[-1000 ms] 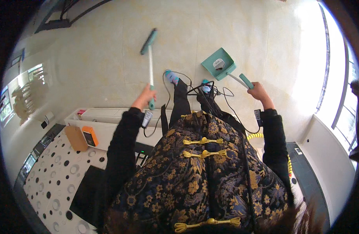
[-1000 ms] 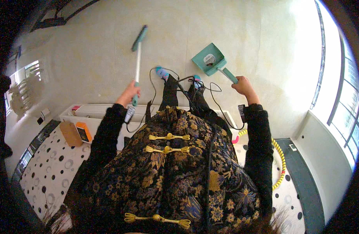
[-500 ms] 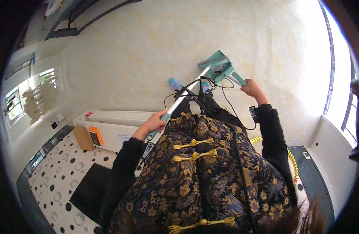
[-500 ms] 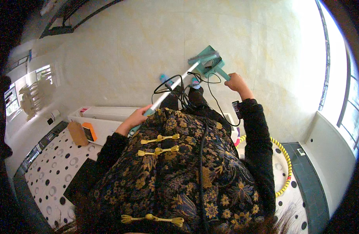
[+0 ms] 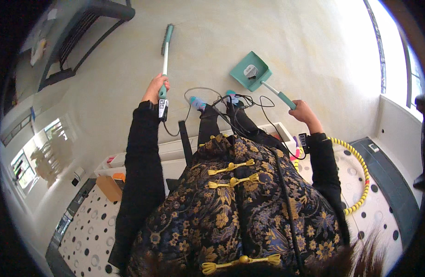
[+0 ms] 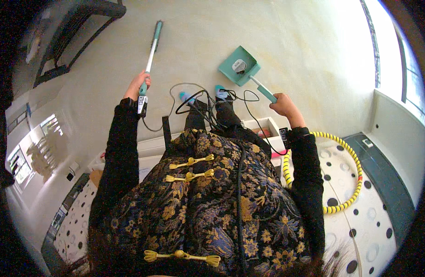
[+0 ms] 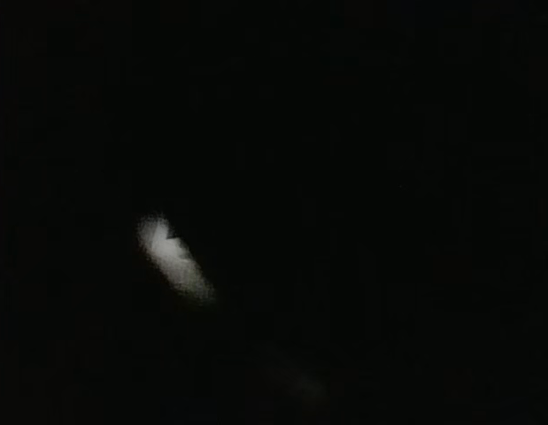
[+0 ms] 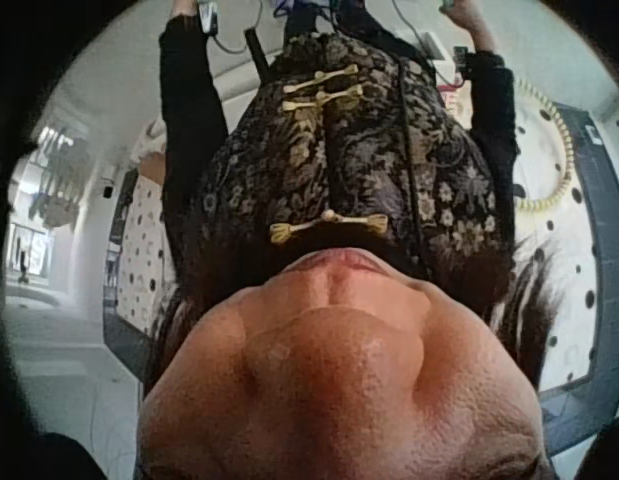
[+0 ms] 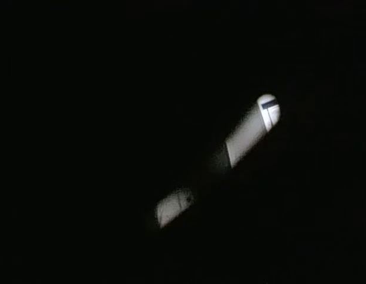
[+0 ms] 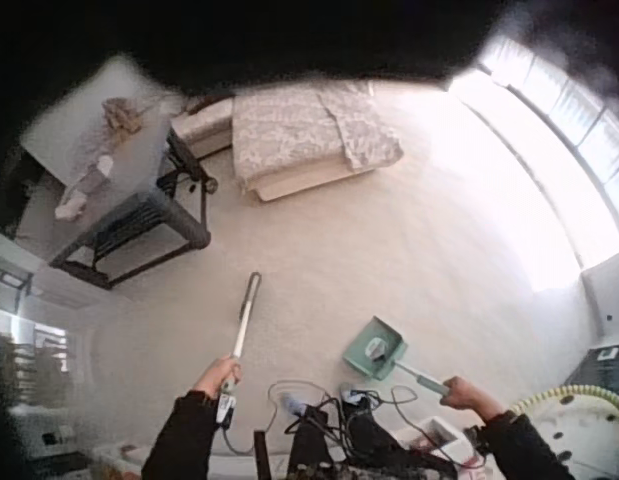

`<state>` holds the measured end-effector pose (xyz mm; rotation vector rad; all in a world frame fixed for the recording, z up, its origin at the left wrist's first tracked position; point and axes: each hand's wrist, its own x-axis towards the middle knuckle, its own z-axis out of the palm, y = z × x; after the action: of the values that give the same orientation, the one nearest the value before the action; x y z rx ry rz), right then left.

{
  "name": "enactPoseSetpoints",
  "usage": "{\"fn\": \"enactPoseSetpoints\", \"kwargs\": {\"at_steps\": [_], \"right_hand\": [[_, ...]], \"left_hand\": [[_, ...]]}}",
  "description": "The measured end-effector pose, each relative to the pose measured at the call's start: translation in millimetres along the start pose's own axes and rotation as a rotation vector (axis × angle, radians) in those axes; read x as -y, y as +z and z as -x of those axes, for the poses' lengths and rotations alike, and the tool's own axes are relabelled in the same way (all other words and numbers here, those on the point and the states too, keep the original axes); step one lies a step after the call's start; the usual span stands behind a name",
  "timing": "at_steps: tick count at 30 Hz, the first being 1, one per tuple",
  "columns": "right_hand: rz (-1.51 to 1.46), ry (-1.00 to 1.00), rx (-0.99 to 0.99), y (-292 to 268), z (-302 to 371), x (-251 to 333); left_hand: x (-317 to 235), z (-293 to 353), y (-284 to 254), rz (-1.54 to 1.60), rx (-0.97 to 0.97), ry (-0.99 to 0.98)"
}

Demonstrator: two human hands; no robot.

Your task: The person sweeps a tiled floor with a broom and dustpan, gathering debris into the dustpan. They move around furniture and a sofa, then sweep a staircase while holding the broom and dustpan.

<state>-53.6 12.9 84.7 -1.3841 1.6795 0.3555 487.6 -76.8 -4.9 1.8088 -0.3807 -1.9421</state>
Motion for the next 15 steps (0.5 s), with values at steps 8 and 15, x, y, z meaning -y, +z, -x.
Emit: {"fn": "enactPoseSetpoints", "kwargs": {"at_steps": [8, 15], "right_hand": [[-0.07, 0.078, -0.025, 12.8, -0.2, -42.1], [-0.087, 0.115, -0.027, 5.2, -11.3, -56.9]], "left_hand": [[104.8, 63.6, 79.5, -0.597, 0.132, -0.168], [98.6, 112.7, 96.5, -0.8, 0.36, -0.223]]}}
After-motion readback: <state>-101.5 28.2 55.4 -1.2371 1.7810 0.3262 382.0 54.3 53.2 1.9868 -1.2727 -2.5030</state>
